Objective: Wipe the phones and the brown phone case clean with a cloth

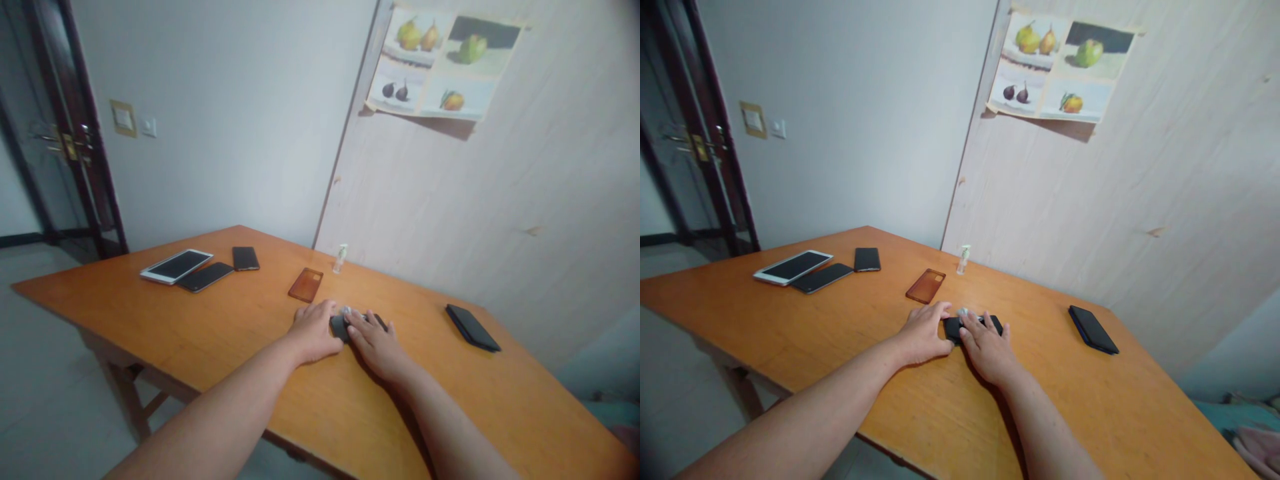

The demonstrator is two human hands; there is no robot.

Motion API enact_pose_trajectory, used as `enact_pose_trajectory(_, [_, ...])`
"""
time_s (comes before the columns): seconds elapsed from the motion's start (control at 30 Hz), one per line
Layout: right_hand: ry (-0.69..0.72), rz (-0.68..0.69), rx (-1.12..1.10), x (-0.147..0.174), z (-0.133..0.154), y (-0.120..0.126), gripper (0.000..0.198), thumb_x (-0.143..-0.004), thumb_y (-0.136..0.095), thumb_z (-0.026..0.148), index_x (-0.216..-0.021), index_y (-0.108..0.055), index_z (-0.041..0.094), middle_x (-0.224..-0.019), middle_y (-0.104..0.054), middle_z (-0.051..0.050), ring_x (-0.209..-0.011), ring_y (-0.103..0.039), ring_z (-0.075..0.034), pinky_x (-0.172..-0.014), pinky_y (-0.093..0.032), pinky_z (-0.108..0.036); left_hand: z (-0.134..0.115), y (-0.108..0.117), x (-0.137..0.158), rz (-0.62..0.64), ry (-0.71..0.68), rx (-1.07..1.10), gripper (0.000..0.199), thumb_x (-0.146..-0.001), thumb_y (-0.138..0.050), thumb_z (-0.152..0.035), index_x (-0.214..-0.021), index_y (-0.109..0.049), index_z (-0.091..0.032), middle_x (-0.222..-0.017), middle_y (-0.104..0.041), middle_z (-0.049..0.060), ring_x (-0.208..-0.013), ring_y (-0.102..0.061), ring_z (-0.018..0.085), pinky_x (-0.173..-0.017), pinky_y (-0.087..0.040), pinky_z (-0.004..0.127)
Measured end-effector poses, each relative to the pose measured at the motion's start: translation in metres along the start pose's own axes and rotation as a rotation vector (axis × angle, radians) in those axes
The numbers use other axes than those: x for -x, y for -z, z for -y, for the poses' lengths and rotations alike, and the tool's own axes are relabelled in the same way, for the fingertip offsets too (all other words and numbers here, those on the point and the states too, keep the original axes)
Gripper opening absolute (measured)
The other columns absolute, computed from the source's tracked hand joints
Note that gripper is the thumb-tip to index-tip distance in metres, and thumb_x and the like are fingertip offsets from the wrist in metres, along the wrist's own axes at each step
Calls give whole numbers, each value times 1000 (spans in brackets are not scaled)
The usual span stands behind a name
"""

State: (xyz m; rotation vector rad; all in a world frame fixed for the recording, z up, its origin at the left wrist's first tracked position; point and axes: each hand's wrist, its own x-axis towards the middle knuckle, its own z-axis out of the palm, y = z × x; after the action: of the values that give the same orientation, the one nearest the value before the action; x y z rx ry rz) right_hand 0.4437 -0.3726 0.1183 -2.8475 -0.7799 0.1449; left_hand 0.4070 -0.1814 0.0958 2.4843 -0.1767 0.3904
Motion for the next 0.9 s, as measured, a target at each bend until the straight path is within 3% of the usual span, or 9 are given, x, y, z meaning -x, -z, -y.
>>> enact_pose_trajectory(0.1, [-253, -49, 35, -5, -28, 2, 56, -100, -18, 53, -152, -28, 34, -159, -27, 1, -148, -13, -35, -107, -10, -75, 0, 0, -1, 11, 11, -6, 73, -63, -66, -37, -131, -42, -24, -127, -63, 8, -121, -54, 31, -102, -40, 45])
enact_pose_trajectory(0.17, [-306, -67, 61, -4, -36, 2, 56, -100, -18, 52, -152, -27, 33, -158, -28, 1, -148, -11, -36, -106, -10, -76, 0, 0, -1, 17, 11, -4, 73, -63, -66, -36, -131, -42, -23, -127, -64, 8, -122, -54, 32, -103, -40, 45])
enact_pose_trajectory(0.23, [-236, -64, 70, -1, -28, 1, 56, -100, -19, 52, -152, -29, 33, -158, -28, 1, -148, -7, -35, -108, -7, -75, 0, 0, -1, 19, 10, -3, 74, -63, -66, -36, -132, -42, -23, -127, -64, 9, -122, -54, 32, -102, -40, 46])
enact_pose_trajectory(0.37, [118, 16, -40, 7, 7, -2, 57, -100, -17, 56, -151, -31, 35, -159, -26, 2, -149, -7, -30, -113, -2, -67, -1, 1, 0, 28, 5, -1, 73, -67, -64, -41, -133, -40, -22, -126, -64, 9, -121, -55, 32, -102, -40, 46])
enact_pose_trajectory(0.43, [187, 36, -84, 7, 14, -3, 57, -100, -16, 57, -150, -33, 36, -158, -27, 3, -149, -9, -29, -114, -1, -66, -2, 1, 1, 24, -3, -1, 73, -68, -63, -42, -134, -40, -22, -126, -64, 10, -120, -55, 32, -102, -39, 46])
enact_pose_trajectory(0.63, [-245, -74, 38, -5, -26, -1, 56, -100, -19, 54, -150, -34, 34, -157, -32, 0, -147, -15, -36, -107, -7, -76, -1, 0, 1, 37, -23, 28, 79, -63, -67, -38, -136, -38, -24, -124, -65, 6, -118, -55, 31, -104, -37, 47])
enact_pose_trajectory(0.7, [-300, -85, 67, -5, -33, -1, 56, -100, -18, 53, -151, -32, 33, -157, -31, -1, -147, -14, -36, -106, -8, -76, -1, -1, 1, 33, -19, 31, 81, -63, -67, -38, -137, -37, -24, -128, -62, 7, -122, -53, 31, -106, -36, 46])
enact_pose_trajectory(0.77, [-239, -72, 56, -3, -27, -3, 55, -100, -19, 53, -151, -30, 34, -158, -29, 0, -148, -12, -35, -107, -9, -75, -1, -2, 0, 24, -7, 19, 84, -63, -67, -39, -138, -36, -23, -133, -59, 10, -126, -50, 32, -106, -36, 45])
enact_pose_trajectory(0.9, [70, -3, -45, 5, 6, -6, 55, -100, -17, 55, -151, -29, 38, -159, -27, 3, -149, -7, -30, -113, -4, -68, 0, -3, 0, 28, 1, 9, 84, -66, -65, -43, -140, -33, -21, -129, -61, 11, -123, -53, 33, -104, -37, 46])
